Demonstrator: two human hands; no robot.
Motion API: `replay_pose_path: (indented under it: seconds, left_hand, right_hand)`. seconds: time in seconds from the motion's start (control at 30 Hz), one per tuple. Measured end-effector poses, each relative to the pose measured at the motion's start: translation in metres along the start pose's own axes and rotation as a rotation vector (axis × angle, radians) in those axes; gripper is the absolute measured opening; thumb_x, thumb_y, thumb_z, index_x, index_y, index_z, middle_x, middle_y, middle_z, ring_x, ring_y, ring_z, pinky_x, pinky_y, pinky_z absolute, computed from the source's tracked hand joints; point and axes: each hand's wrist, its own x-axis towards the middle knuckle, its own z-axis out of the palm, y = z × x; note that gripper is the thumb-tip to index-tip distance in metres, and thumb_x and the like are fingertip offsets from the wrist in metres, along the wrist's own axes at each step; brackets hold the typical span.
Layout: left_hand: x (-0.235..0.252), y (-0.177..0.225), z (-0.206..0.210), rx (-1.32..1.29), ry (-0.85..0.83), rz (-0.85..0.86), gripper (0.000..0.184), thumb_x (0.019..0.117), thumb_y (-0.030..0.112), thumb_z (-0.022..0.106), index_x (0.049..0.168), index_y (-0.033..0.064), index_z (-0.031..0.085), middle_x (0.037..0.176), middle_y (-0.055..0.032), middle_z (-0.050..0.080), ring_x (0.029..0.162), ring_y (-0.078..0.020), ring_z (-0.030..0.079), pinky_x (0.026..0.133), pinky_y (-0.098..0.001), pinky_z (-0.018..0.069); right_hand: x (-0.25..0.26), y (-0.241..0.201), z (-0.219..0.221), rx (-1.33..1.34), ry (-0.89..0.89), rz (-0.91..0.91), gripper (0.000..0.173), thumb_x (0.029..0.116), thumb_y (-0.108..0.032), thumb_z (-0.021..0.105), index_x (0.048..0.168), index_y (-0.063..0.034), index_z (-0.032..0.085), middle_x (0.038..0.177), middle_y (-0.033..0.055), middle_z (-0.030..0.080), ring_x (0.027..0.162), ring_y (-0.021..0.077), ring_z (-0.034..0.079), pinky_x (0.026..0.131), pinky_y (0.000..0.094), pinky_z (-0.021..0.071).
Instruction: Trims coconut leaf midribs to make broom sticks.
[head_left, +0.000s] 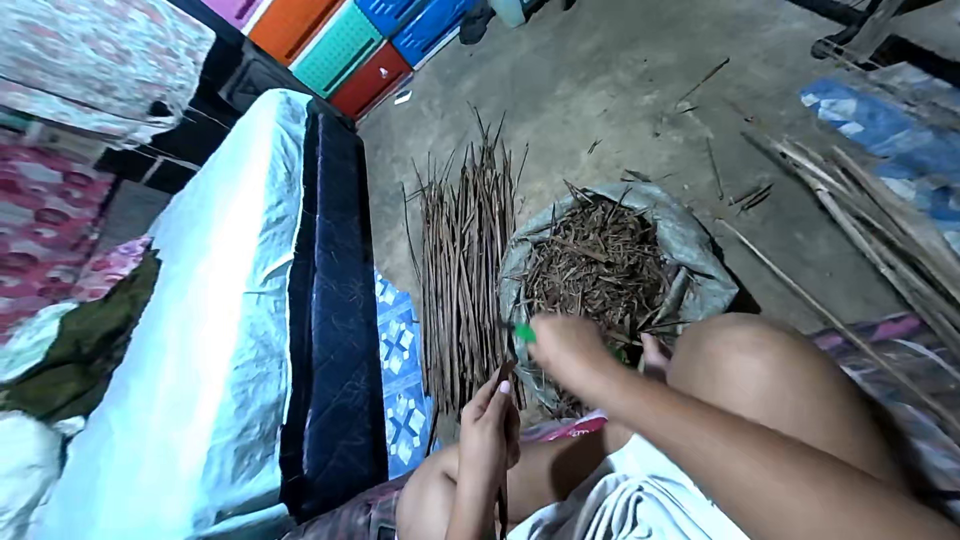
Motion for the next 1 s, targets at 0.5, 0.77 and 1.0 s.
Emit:
replay_pose_path:
  seconds: [0.5,0.77,1.0]
  left_hand:
    - [-0.003,0.003,0.014,0.02,-0.166,-0.025,0.044,0.1069,0.007,0.043,0.15,-0.0019,0.044,0.063,-0.0002,0.057,0.041,-0.0031,0.046,0.038,-0.0176,0.039]
    - [0.02,-0.003,0.014,0.269,0.144,0.097,0.032,0.1096,0.015,0.045,0.126,-0.0034,0.066,0.061,0.0008,0.053,0.045,-0.0049,0.046,0.045,-0.022,0.0418]
    - [0.025,-0.007,0.02,0.496,0.153,0.027,0.033,0.1101,0.017,0.046,0.131,-0.0004,0.065,0.074,-0.0057,0.059,0.057,-0.0117,0.05,0.058,-0.0304,0.0464]
  right_hand:
    - [0.03,0.02,0.0,0.798,0.052,0.006,0.025,0.1106,-0.022,0.048,0.12,-0.0015,0.059,0.081,0.0041,0.051,0.064,0.0133,0.048,0.062,0.0314,0.0431]
    - [0.003,0.004,0.012,0.168,-0.083,-0.178,0.033,0.1081,-0.027,0.05,0.12,-0.0002,0.065,0.11,0.0237,0.069,0.106,0.0407,0.067,0.089,0.0623,0.0503]
    - [0.011,-0.003,0.023,-0.133,0.003,0.04,0.029,0.1061,-0.016,0.052,0.129,0.0001,0.061,0.125,0.0231,0.068,0.117,0.0423,0.067,0.092,0.0605,0.0531]
